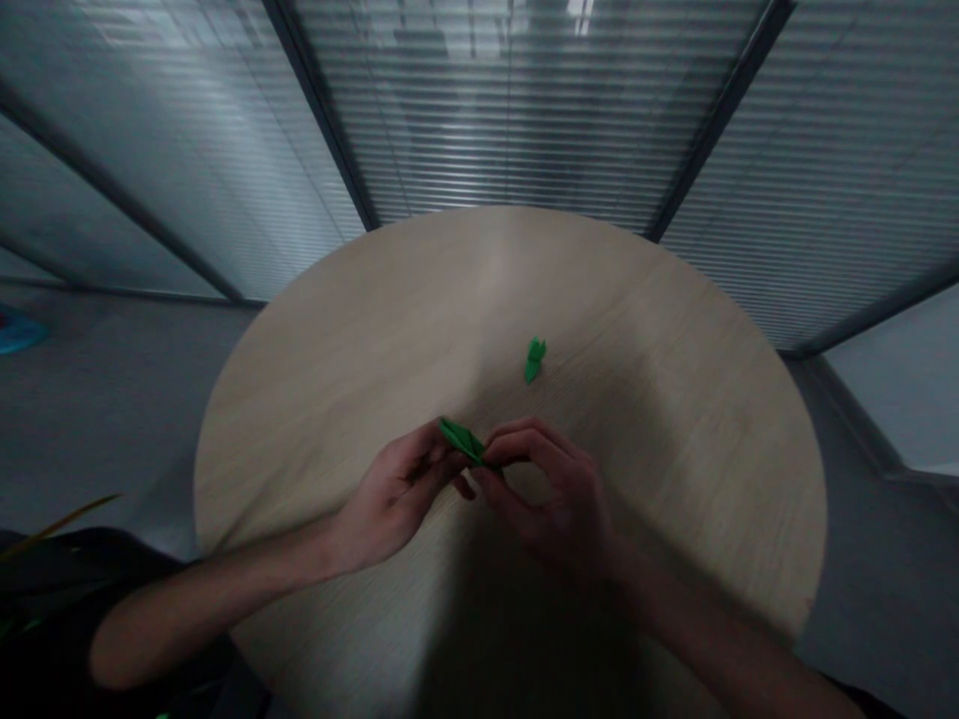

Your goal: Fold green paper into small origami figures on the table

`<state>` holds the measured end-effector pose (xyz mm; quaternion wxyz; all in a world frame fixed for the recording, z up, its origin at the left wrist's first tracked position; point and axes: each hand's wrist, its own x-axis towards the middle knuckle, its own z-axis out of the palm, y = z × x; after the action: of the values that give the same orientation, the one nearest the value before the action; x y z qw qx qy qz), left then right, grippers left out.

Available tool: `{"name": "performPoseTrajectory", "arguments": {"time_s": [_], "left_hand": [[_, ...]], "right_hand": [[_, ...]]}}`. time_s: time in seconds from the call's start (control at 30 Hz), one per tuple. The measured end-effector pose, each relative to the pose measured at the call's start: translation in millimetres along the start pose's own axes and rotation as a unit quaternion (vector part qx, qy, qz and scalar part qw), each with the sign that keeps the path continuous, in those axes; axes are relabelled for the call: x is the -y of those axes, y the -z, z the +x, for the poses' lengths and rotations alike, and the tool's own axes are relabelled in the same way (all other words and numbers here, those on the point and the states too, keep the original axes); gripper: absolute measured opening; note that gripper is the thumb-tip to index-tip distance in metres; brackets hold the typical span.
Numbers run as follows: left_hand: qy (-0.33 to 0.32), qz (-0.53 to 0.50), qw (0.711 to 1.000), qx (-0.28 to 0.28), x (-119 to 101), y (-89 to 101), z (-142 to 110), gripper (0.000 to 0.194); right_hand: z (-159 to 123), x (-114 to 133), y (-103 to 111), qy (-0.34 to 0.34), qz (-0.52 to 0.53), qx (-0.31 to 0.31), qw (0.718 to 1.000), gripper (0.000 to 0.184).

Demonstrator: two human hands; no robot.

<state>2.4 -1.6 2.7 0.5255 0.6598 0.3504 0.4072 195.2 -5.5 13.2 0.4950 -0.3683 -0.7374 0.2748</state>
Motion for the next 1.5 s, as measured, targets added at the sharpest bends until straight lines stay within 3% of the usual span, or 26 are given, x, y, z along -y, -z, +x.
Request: {"name": "performPoseTrajectory", "arguments": {"time_s": [0.13,0.27,0.4,0.57,0.8,1.13,1.27,1.5], "left_hand": [[-0.025,0.022,0.999,-0.001,-2.1,0.4,-1.0,0.016],[-0.048,0.04,0.998,-0.007,-4.3,0.3,-1.1,0.014],[-0.047,0.071,0.996,-0.012,-4.1,0.3,-1.8,0.014],[-0.032,0.111,0.993,-0.017,-3.2,-0.1,-3.0,0.016],[0.029,0.07,0.997,-0.031,0.1,-2.3,-3.0,0.021],[0.071,0.03,0.997,0.018,-0.5,-1.1,2.3,0.026],[0.089,-0.029,0.995,0.025,1.4,-1.8,2.9,0.03],[0.124,-0.107,0.983,0.087,0.9,-2.3,4.3,0.031]], "right_hand": [[0.5,3.7,1.5,0.026,-0.032,-0.014,0.999,0.012],[-0.1,4.6,1.7,0.006,-0.017,-0.023,1.0,0.01],[-2.0,2.5,-0.9,-0.069,0.069,-0.033,0.995,0.007],[-4.5,-1.4,-5.1,-0.187,0.177,-0.039,0.965,0.01],[-1.7,-1.6,-5.3,-0.232,0.154,0.038,0.96,0.016],[-4.3,-11.9,-6.9,-0.267,0.164,0.033,0.949,0.026],[-1.0,-14.1,-2.8,-0.263,0.177,0.083,0.945,0.027],[4.2,-11.2,2.6,-0.283,0.199,0.172,0.922,0.029]]}}
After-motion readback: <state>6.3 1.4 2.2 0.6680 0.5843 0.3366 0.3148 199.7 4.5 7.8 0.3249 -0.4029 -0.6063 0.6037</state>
